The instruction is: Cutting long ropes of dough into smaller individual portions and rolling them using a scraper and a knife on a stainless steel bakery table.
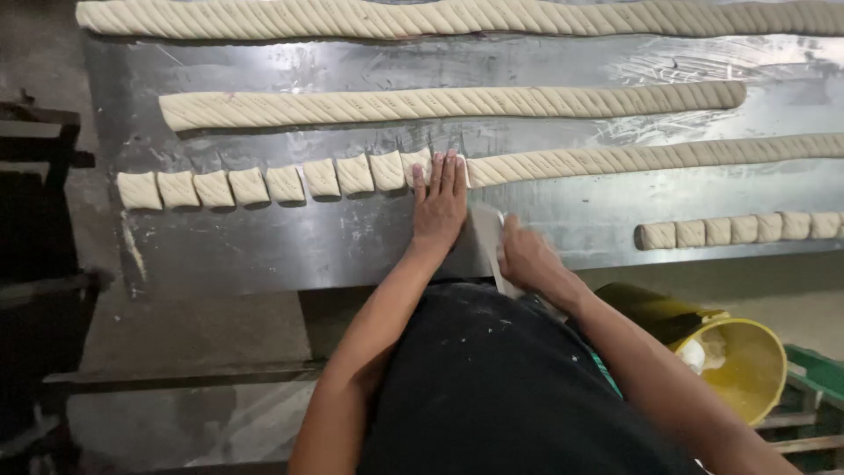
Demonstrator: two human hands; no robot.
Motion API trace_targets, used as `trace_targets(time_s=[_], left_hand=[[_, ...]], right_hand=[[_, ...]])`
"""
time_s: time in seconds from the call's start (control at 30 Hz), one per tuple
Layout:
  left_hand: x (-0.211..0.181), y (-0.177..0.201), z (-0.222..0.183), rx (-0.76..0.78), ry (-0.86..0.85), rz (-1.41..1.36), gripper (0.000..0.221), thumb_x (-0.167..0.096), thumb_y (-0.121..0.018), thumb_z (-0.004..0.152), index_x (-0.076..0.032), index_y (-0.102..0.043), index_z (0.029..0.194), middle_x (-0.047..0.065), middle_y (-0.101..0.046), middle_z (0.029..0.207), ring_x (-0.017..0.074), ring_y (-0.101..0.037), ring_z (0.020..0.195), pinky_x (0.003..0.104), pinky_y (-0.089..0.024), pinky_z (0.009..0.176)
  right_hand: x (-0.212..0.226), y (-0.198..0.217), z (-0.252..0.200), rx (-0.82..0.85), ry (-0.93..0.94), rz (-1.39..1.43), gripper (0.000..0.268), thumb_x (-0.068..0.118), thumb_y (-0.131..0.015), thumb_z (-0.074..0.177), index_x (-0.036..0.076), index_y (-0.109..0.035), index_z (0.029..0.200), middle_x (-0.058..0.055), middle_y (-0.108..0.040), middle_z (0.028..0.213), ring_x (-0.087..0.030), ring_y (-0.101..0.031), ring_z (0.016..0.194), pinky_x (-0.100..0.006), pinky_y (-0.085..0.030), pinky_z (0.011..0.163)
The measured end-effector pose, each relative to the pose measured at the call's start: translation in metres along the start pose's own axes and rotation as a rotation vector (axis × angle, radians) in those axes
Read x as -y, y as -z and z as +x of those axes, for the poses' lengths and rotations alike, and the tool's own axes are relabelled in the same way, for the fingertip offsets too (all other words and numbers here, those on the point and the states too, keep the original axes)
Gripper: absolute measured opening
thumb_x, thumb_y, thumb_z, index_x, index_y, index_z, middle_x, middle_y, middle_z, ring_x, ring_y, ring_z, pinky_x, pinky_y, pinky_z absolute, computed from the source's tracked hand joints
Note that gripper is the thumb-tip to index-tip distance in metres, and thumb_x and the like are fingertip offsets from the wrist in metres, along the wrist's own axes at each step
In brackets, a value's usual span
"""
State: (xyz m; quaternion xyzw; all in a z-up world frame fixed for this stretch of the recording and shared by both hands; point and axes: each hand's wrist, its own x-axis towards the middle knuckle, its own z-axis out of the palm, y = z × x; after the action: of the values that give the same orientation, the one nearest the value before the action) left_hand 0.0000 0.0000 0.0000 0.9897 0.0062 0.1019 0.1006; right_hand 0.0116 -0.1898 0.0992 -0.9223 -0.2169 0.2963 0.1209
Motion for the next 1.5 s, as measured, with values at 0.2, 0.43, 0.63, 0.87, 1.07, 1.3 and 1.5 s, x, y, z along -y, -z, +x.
trace_targets(time_s=[0.2,0.43,0.63,0.87,1.07,1.3,1.5], left_hand=[[0.001,-0.007,0.002,0.094,-0.002,-0.026,0.059,-0.015,-0.048,0.103,0.0,-0.033,0.158,0.018,-0.032,0.165,0.0359,-0.025,0.155,0.065,-0.011,0.125],[-0.014,0.048,0.022,0.265,-0.022,-0.069,0.069,-0.013,-0.052,0.089,0.004,-0.033,0.154,0.022,-0.03,0.162,0.0392,-0.022,0.152,0.068,-0.009,0.118],[-0.046,0.031,0.034,0.05,-0.05,-0.451,0.043,-0.012,-0.058,0.092,0.001,-0.062,0.132,0.021,-0.063,0.13,0.0407,-0.055,0.124,0.056,-0.039,0.107],[-0.105,0.057,0.059,0.778,0.384,-1.438,0.016,-0.016,-0.073,0.094,-0.001,-0.077,0.095,0.002,-0.071,0.074,0.01,-0.061,0.063,0.028,-0.051,0.059],[-0.131,0.046,0.088,0.875,0.362,-1.677,0.016,-0.015,-0.074,0.093,0.001,-0.074,0.09,0.007,-0.071,0.073,0.0154,-0.065,0.062,0.031,-0.054,0.058],[-0.181,0.054,0.138,0.574,0.569,-1.66,0.016,-0.015,-0.072,0.094,0.0,-0.072,0.089,0.007,-0.067,0.071,0.0163,-0.063,0.061,0.032,-0.054,0.058],[-0.184,0.041,0.118,0.609,0.598,-1.537,0.019,-0.014,-0.069,0.095,0.001,-0.067,0.083,0.008,-0.065,0.07,0.0175,-0.063,0.061,0.032,-0.052,0.058]], right_hand=[[0.016,0.077,-0.023,0.108,-0.252,0.02,0.051,0.026,-0.059,0.097,-0.004,-0.038,0.133,-0.032,-0.07,0.091,-0.05,-0.069,0.086,-0.058,-0.054,0.079],[-0.031,0.1,-0.052,-0.219,-0.228,0.625,0.044,0.021,-0.066,0.094,0.0,-0.054,0.131,-0.021,-0.074,0.103,-0.032,-0.071,0.094,-0.045,-0.056,0.082],[-0.079,0.085,-0.053,-0.42,-0.191,1.14,0.051,0.015,-0.072,0.089,0.001,-0.054,0.134,-0.013,-0.073,0.103,-0.02,-0.071,0.087,-0.037,-0.059,0.074],[-0.106,0.081,-0.07,-0.476,-0.22,1.385,0.049,0.016,-0.068,0.091,0.002,-0.051,0.135,-0.012,-0.072,0.105,-0.02,-0.071,0.088,-0.037,-0.059,0.074],[-0.14,0.098,-0.112,-0.24,-0.066,1.533,0.052,0.015,-0.07,0.091,0.002,-0.052,0.139,-0.008,-0.072,0.112,-0.017,-0.069,0.097,-0.034,-0.057,0.081],[-0.198,0.073,-0.128,-0.442,-0.17,1.614,0.051,0.012,-0.07,0.091,0.006,-0.051,0.139,-0.009,-0.071,0.114,-0.019,-0.07,0.099,-0.038,-0.059,0.084],[-0.309,-0.035,-0.094,-1.193,-0.595,1.865,0.04,0.008,-0.066,0.093,0.004,-0.057,0.131,-0.012,-0.073,0.113,-0.025,-0.072,0.096,-0.044,-0.061,0.079]])
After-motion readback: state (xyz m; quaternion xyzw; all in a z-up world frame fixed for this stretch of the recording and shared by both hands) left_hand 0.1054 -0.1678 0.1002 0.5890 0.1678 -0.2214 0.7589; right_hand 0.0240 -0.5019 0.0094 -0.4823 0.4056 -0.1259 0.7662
